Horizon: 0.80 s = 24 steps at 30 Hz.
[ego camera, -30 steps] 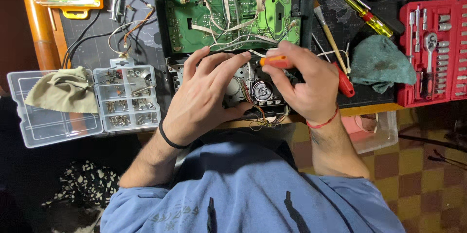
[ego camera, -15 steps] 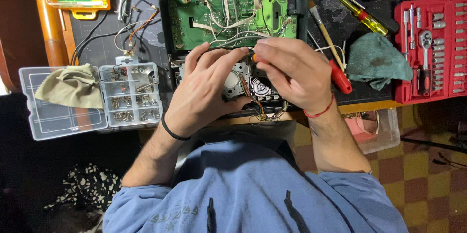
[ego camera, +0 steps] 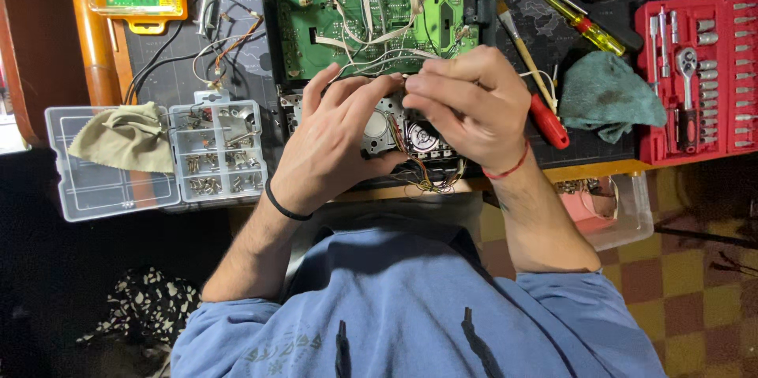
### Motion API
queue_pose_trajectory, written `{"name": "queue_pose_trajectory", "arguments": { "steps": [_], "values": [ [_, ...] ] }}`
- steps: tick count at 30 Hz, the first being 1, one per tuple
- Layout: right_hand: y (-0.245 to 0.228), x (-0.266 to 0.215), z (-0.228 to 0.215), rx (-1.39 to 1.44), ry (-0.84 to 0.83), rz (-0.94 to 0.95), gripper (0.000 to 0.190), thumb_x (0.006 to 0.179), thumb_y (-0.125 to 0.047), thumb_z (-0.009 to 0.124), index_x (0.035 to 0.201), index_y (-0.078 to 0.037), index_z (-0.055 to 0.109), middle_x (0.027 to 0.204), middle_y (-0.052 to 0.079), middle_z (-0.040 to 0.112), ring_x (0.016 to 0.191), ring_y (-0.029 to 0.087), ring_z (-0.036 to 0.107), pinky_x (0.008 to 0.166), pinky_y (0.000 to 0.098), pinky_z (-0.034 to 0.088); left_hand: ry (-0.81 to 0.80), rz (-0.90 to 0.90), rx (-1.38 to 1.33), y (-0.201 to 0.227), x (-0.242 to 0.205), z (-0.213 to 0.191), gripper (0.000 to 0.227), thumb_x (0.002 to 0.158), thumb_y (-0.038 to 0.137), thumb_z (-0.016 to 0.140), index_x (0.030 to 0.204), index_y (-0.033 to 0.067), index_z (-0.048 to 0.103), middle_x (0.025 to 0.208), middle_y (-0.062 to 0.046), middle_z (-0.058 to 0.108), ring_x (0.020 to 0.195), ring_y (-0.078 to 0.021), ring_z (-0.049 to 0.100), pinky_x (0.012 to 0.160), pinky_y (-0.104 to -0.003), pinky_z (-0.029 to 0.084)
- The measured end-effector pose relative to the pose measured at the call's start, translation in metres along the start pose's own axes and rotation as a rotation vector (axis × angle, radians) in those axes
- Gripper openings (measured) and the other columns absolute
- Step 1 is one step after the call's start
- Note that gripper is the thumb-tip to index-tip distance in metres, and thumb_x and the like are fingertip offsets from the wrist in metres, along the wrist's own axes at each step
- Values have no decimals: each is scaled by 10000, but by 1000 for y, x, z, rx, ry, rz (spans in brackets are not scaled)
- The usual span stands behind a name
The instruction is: The person uses a screwdriver to remove screws from a disassembled electronic device and places them into a compartmentalized parts box. They repeat this process for several screws, organizing them by size and type.
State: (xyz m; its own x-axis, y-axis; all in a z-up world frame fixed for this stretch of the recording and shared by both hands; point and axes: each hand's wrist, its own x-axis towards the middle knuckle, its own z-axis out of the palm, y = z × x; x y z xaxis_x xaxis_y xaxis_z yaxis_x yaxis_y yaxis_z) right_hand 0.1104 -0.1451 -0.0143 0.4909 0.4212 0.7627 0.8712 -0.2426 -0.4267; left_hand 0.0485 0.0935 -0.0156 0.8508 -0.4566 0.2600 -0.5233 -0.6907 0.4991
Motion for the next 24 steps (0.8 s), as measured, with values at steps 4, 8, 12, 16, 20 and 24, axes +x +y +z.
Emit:
{"name": "queue_pose_trajectory", "arguments": {
  "steps": [4, 8, 12, 16, 20, 24],
  "values": [
    [-2, 3, -4, -41, 24, 20, 222, 1033, -176, 922, 1199, -62, 829, 1104, 133, 716, 980, 310, 776, 851, 419, 618, -2, -6, -12, 0, 0, -1, 948, 901, 466, 929, 1609, 53, 453, 1575, -52, 651, 1398, -302, 585, 1341, -570, 244],
    [-7, 11, -12, 90, -81, 22, 254, 1179, -99, 608, 1319, 48, 762, 1413, 305, 688, 1185, 423, 817, 1045, 482, 709, 0, -10, -12, -1, 1, 0, 941, 894, 489, 929, 1597, 64, 471, 1506, -74, 682, 1399, -304, 588, 1342, -569, 237],
    [-5, 14, -10, 148, -14, -3, 232, 1036, 17, 895, 1234, 20, 774, 1227, 242, 765, 1076, 371, 825, 953, 429, 694, -13, -11, -17, -1, 0, -1, 974, 885, 508, 943, 1604, 58, 463, 1547, -69, 664, 1414, -300, 575, 1353, -559, 214],
    [2, 11, -11, 1, 61, 43, 273, 973, -140, 1002, 1166, -64, 824, 1086, 141, 732, 924, 296, 690, 836, 405, 566, -25, -28, -24, 1, 1, -3, 973, 881, 521, 940, 1600, 67, 467, 1559, -51, 656, 1392, -288, 580, 1356, -555, 208],
    [-3, 15, -14, 52, -108, 32, 283, 1143, -111, 628, 1321, 53, 775, 1359, 303, 712, 1206, 408, 768, 1060, 487, 669, -17, -37, -38, 0, 1, -1, 961, 879, 508, 943, 1604, 82, 478, 1494, -78, 677, 1406, -286, 576, 1359, -565, 210],
    [-5, 17, -12, 198, -109, 21, 173, 1092, 52, 801, 1262, 41, 777, 1318, 270, 762, 1156, 383, 836, 1017, 417, 704, -20, -44, -19, -2, 0, 1, 973, 861, 487, 952, 1601, 66, 481, 1511, -87, 673, 1408, -286, 578, 1366, -558, 205]
  ]
}}
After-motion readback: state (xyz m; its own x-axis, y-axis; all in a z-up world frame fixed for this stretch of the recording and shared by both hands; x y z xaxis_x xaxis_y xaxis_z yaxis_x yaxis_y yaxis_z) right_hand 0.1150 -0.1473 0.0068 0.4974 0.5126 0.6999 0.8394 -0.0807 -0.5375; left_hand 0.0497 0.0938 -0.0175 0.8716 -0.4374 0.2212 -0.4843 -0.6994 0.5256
